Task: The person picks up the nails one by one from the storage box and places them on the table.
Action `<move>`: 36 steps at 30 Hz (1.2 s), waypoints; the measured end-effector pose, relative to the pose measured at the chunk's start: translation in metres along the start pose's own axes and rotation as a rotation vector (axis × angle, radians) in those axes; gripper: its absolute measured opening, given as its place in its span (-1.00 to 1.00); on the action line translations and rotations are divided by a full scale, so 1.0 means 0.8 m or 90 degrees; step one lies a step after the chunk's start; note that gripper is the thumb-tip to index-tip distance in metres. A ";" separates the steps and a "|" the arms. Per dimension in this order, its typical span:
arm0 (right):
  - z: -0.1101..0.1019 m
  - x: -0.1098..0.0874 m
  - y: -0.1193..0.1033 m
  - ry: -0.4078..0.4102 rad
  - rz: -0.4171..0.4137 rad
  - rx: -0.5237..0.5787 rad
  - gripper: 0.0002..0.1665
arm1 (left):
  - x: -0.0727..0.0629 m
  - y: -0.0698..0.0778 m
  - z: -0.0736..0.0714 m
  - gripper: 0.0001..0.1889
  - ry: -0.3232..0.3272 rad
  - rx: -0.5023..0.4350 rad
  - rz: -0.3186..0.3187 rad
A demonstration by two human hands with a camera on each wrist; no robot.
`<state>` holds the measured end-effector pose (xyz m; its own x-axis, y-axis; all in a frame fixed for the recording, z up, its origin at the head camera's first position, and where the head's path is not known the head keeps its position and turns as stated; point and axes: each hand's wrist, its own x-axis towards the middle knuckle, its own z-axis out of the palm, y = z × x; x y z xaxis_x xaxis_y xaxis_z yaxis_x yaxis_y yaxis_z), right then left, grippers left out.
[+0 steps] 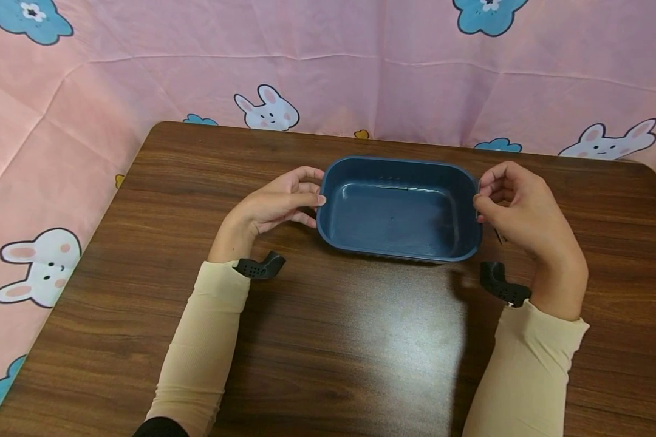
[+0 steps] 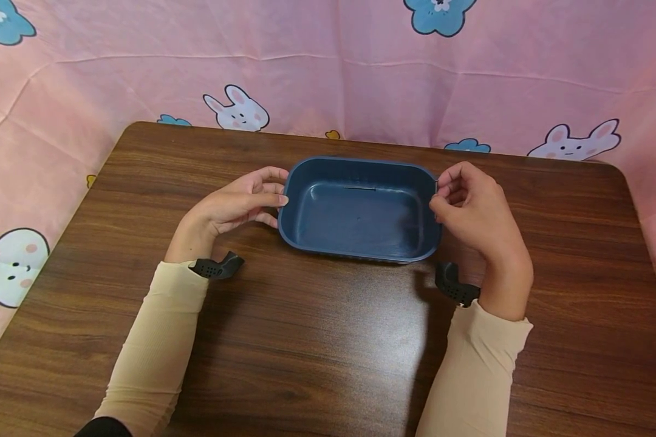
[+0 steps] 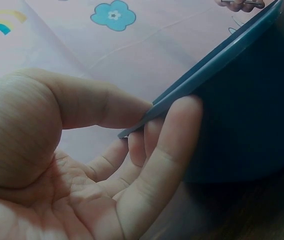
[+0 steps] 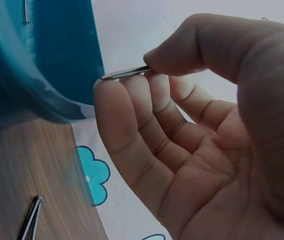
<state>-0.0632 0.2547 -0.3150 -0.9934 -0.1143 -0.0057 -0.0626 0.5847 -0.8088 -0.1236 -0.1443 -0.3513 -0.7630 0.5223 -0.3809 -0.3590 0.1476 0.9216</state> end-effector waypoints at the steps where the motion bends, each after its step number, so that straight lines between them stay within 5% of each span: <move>1: 0.000 0.000 0.001 0.001 0.000 0.001 -0.82 | 0.000 0.000 0.000 -0.41 0.001 -0.001 0.000; 36: -0.012 -0.010 0.009 0.026 0.045 -0.010 -0.82 | -0.002 0.002 0.001 -0.40 0.000 -0.009 0.001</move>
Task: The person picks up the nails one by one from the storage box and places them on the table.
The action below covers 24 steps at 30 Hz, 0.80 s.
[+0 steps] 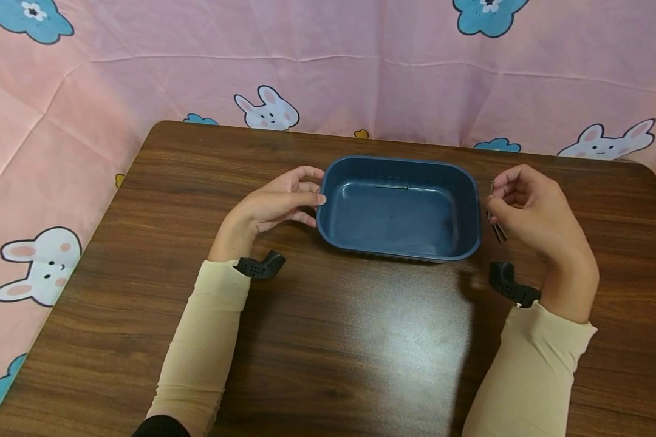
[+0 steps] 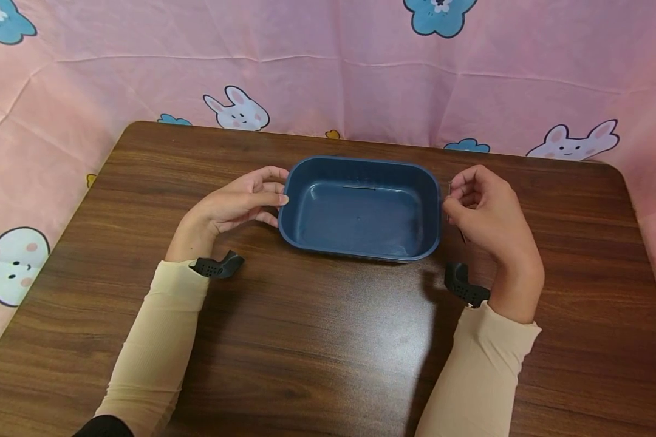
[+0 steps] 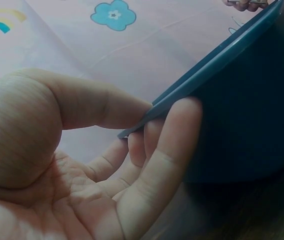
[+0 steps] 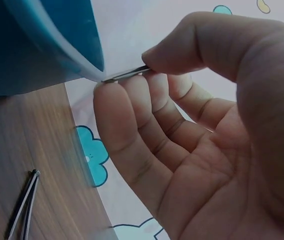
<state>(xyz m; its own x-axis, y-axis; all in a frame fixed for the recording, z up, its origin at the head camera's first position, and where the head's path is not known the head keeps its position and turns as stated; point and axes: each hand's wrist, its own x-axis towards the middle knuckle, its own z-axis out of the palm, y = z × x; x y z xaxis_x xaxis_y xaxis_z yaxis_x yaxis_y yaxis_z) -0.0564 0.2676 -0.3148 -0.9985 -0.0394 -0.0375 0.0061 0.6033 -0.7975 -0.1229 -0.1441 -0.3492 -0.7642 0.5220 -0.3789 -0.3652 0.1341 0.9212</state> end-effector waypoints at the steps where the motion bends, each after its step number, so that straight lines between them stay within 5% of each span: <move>1: 0.000 0.000 0.000 0.000 0.000 -0.001 -0.82 | 0.000 0.000 0.000 -0.41 0.000 -0.001 0.000; 24: -0.004 -0.001 0.011 -0.007 0.017 -0.029 -0.77 | 0.000 -0.001 0.001 -0.39 0.002 0.002 -0.004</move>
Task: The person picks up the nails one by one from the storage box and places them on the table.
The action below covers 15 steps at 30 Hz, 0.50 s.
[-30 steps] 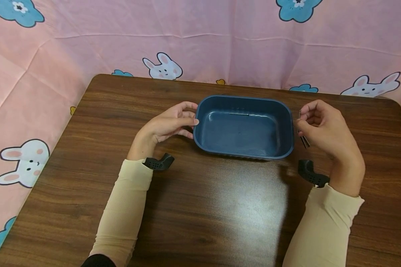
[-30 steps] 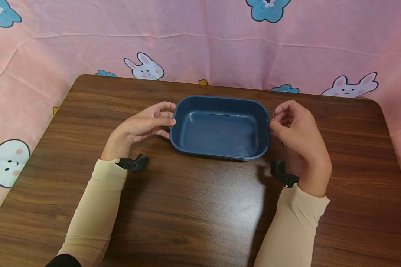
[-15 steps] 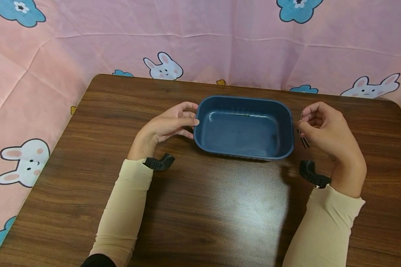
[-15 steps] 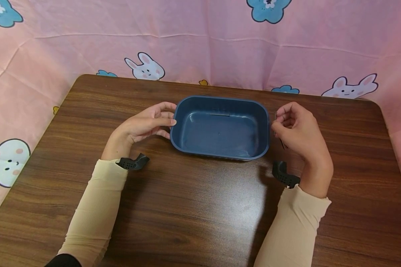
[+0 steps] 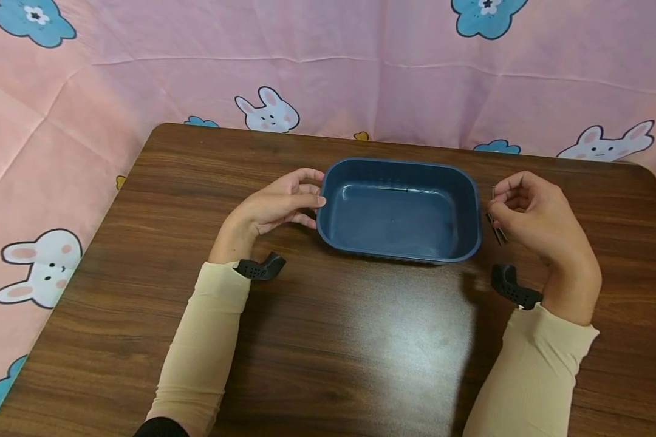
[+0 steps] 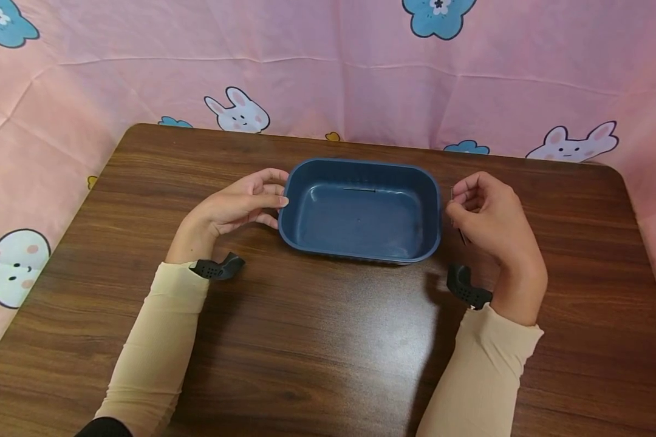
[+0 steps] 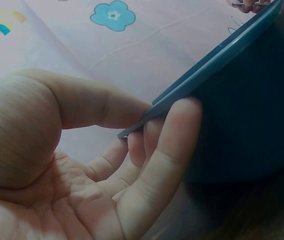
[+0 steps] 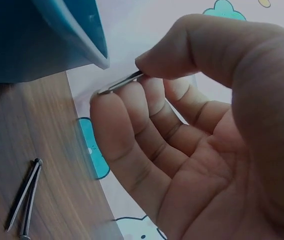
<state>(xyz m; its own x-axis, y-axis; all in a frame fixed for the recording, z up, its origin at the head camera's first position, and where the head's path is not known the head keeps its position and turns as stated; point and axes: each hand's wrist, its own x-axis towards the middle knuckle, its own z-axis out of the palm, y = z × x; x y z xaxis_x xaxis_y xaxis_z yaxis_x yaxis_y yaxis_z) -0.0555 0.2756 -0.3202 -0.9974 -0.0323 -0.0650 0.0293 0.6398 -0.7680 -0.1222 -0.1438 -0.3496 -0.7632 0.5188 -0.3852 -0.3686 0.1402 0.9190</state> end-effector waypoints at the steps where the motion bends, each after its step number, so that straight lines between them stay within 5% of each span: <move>1: 0.000 0.000 0.000 0.001 0.001 0.001 -0.77 | 0.000 0.000 0.000 -0.39 0.000 0.000 0.000; 15: -0.002 0.000 0.007 -0.009 0.006 0.003 -0.80 | 0.000 -0.001 -0.001 -0.39 0.004 0.001 -0.001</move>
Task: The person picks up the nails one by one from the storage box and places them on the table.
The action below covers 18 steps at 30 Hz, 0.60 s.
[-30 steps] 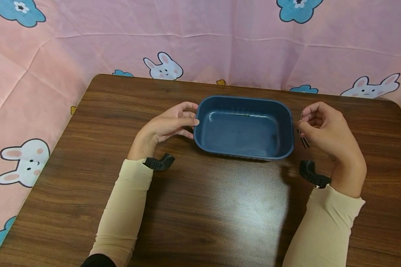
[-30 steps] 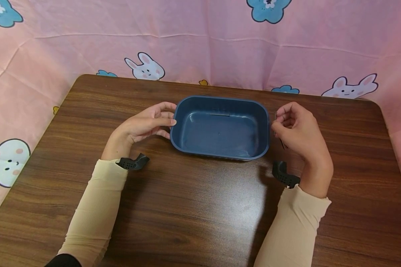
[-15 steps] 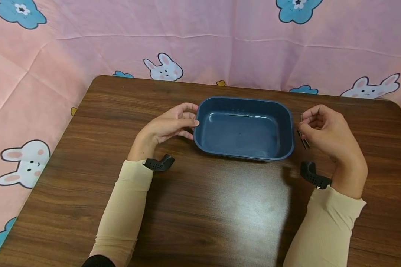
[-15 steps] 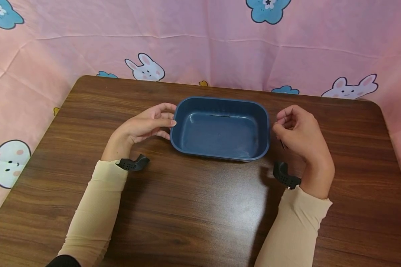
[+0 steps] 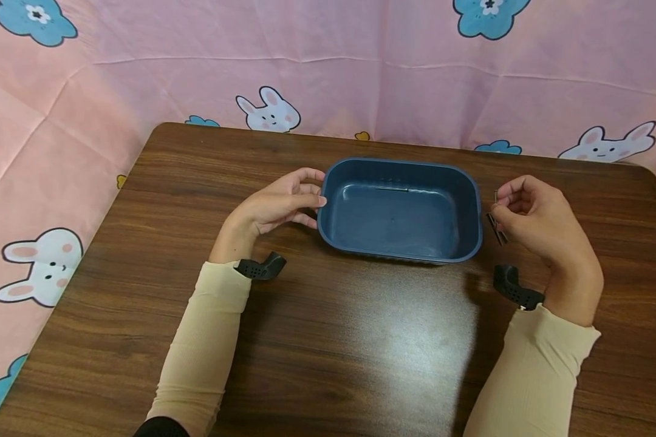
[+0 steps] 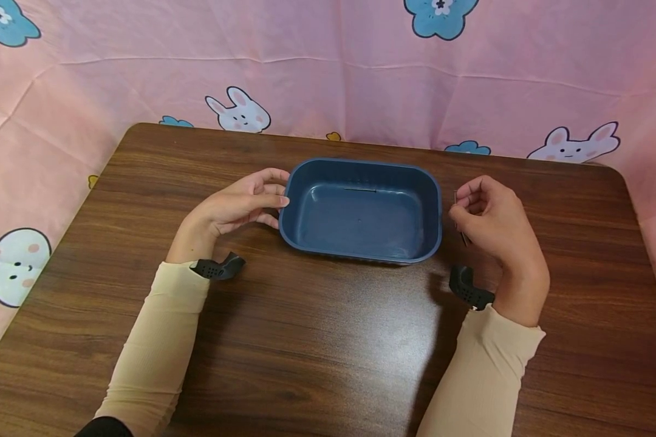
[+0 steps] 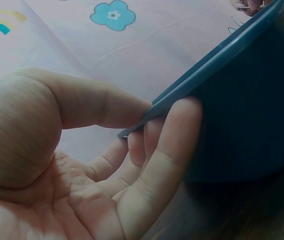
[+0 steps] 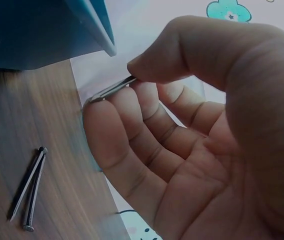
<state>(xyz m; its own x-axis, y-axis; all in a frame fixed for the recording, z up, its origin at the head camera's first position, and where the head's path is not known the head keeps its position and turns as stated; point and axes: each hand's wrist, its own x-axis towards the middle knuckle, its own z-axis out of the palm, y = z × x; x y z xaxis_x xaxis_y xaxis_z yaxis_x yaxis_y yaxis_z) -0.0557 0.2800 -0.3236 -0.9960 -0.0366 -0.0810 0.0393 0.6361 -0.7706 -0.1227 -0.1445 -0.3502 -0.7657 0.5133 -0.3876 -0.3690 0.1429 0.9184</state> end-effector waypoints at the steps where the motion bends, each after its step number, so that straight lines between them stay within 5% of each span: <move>1: 0.000 0.000 0.001 -0.001 0.001 0.003 -0.80 | 0.000 0.000 0.000 -0.39 -0.001 0.001 0.001; 18: 0.000 -0.001 0.004 -0.004 0.004 -0.004 -0.80 | -0.002 0.002 0.000 -0.40 -0.005 -0.001 0.003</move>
<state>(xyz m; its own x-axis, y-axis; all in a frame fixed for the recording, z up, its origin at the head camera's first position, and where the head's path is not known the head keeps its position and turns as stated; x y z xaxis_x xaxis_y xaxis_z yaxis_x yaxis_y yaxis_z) -0.0551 0.2824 -0.3260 -0.9953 -0.0366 -0.0896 0.0455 0.6407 -0.7664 -0.1223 -0.1449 -0.3484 -0.7635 0.5207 -0.3821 -0.3658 0.1389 0.9203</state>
